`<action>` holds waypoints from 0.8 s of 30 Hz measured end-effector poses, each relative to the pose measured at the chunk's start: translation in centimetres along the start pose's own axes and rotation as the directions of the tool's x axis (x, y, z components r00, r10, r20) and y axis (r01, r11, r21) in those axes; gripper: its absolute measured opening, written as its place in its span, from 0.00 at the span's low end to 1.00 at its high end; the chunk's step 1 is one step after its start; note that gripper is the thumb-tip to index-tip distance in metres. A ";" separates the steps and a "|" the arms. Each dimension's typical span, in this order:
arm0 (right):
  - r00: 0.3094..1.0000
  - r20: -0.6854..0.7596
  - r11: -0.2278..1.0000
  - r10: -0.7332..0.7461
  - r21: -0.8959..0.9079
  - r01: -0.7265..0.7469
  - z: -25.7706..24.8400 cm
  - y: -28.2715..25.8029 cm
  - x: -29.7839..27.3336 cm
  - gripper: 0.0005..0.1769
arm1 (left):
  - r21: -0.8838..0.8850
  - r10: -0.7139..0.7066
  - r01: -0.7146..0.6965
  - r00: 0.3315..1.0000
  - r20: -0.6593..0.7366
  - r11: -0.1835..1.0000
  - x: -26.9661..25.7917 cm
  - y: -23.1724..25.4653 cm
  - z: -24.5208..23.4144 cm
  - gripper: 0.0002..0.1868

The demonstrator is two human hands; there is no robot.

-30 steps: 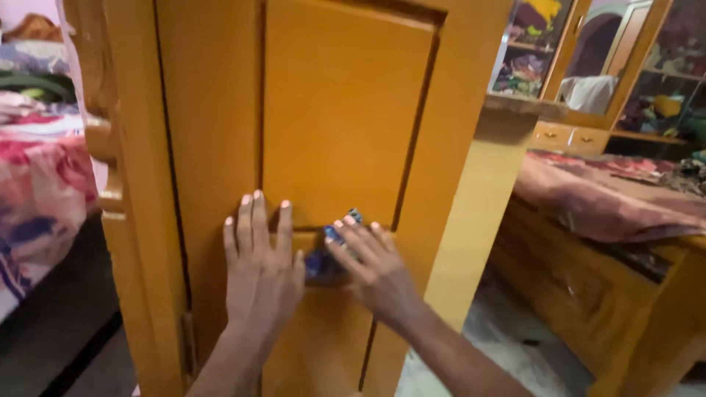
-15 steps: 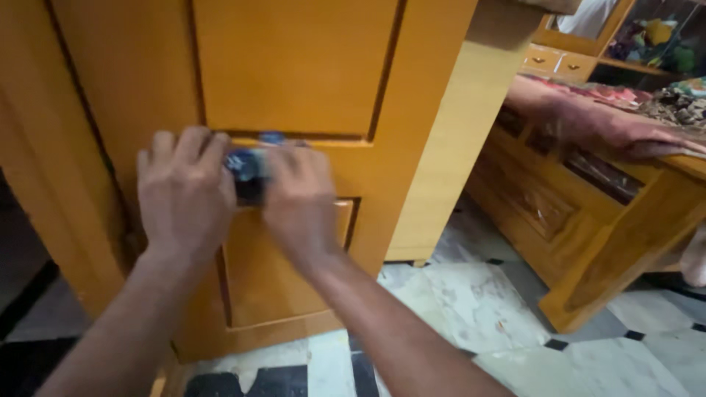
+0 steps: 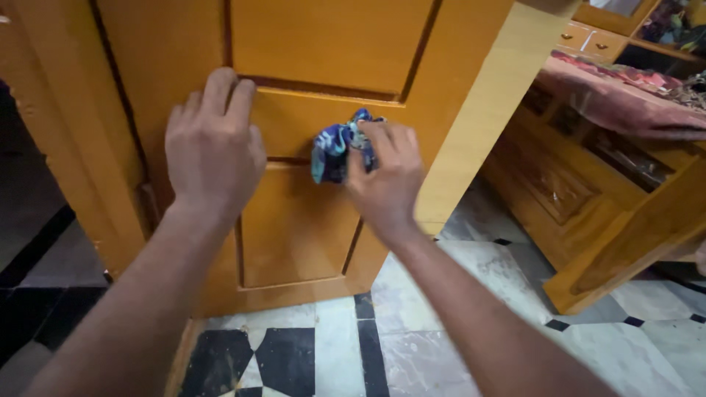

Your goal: The person pumps liquid from a bottle onto a cloth, sets the bottle down, and wipes down a wooden door with the cloth.

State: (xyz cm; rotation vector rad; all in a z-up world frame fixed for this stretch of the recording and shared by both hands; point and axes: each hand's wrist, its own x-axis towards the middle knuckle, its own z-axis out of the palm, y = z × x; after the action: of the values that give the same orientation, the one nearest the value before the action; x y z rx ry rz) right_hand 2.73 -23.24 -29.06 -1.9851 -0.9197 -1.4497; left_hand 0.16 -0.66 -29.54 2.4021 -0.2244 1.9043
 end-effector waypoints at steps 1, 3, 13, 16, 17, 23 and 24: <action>0.998 -0.053 0.998 0.045 -0.038 -0.047 1.1 -0.9 -0.3 0.17 | -0.002 -0.033 0.033 0.999 0.017 0.999 -0.1 0.4 0.3 0.21; 0.994 -0.095 0.997 0.055 -0.047 -0.059 3.1 -2.5 -0.7 0.16 | 0.002 -0.043 0.043 0.999 0.006 0.999 -0.9 1.2 0.3 0.25; 0.922 0.221 0.947 -0.318 0.024 0.321 1.7 0.9 -1.8 0.21 | 0.120 0.083 -0.111 0.972 0.221 0.987 -6.4 2.4 0.1 0.29; 0.950 0.217 0.971 -0.225 -0.037 0.238 -0.4 2.2 -2.5 0.21 | 0.117 0.119 -0.164 0.939 0.323 0.979 -6.5 1.7 -0.8 0.27; 0.985 0.144 0.992 -0.095 -0.064 0.105 -0.6 2.1 -2.9 0.17 | 0.122 0.118 -0.164 0.939 0.322 0.979 -6.3 1.4 -1.0 0.27; 0.974 -0.126 0.981 0.187 -0.021 -0.191 4.7 -3.4 -3.8 0.14 | -0.037 0.029 -0.018 0.945 0.325 0.999 -4.6 2.2 -1.0 0.17; 0.992 -0.073 0.993 0.108 -0.031 -0.110 5.9 -4.6 -3.6 0.13 | -0.040 -0.008 0.023 0.938 0.348 0.999 -4.4 2.3 -1.1 0.15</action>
State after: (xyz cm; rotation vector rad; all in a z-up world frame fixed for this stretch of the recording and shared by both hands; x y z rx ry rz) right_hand 2.06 -16.73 -34.21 -1.9639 -0.7484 -1.4739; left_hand -2.24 -2.40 -33.69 2.6853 -0.2605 1.4367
